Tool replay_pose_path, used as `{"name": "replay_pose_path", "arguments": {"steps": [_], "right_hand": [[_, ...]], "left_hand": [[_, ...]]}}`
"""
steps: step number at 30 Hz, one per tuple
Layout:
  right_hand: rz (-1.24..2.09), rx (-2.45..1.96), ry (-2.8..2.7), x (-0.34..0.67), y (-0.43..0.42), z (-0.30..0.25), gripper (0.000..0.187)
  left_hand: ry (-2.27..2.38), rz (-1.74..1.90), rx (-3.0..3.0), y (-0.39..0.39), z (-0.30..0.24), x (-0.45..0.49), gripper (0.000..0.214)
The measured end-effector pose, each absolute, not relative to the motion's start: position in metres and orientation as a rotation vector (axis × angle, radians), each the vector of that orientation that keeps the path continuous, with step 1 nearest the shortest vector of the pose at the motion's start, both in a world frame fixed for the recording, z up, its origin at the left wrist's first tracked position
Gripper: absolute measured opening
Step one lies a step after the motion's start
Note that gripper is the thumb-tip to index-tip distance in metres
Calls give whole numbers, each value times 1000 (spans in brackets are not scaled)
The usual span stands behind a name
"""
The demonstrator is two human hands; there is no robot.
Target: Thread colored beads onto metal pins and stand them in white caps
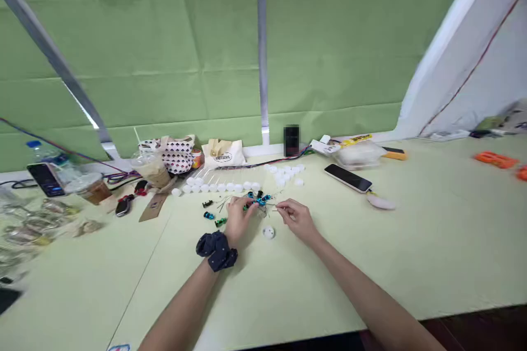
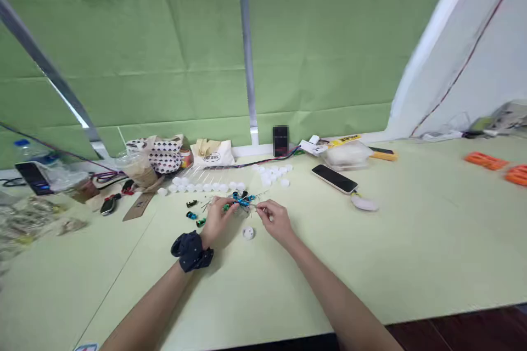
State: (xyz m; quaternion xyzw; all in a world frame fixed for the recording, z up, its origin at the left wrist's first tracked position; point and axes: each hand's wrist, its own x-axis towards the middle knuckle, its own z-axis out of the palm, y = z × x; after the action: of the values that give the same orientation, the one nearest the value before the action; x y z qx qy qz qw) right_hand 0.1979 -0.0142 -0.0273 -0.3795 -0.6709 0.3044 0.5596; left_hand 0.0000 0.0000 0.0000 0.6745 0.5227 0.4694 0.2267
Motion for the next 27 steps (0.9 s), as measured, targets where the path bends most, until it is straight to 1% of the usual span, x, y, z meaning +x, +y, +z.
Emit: {"name": "replay_pose_path", "arguments": {"steps": [6,13,19,27], "right_hand": [[984,-855,-1466,189,-21,-23,20],[1237,-860,-1272,193,-22,-15,27],[1305,-859,-1243,193,-23,-11,32],[1331,-904,-1255,191,-26,-8,34]], "left_hand": [[972,1159,1519,-3,4,6,35],[686,920,1070,-13,2,15,37],[530,823,917,-14,-1,14,25],[474,835,811,-16,0,15,20]]}}
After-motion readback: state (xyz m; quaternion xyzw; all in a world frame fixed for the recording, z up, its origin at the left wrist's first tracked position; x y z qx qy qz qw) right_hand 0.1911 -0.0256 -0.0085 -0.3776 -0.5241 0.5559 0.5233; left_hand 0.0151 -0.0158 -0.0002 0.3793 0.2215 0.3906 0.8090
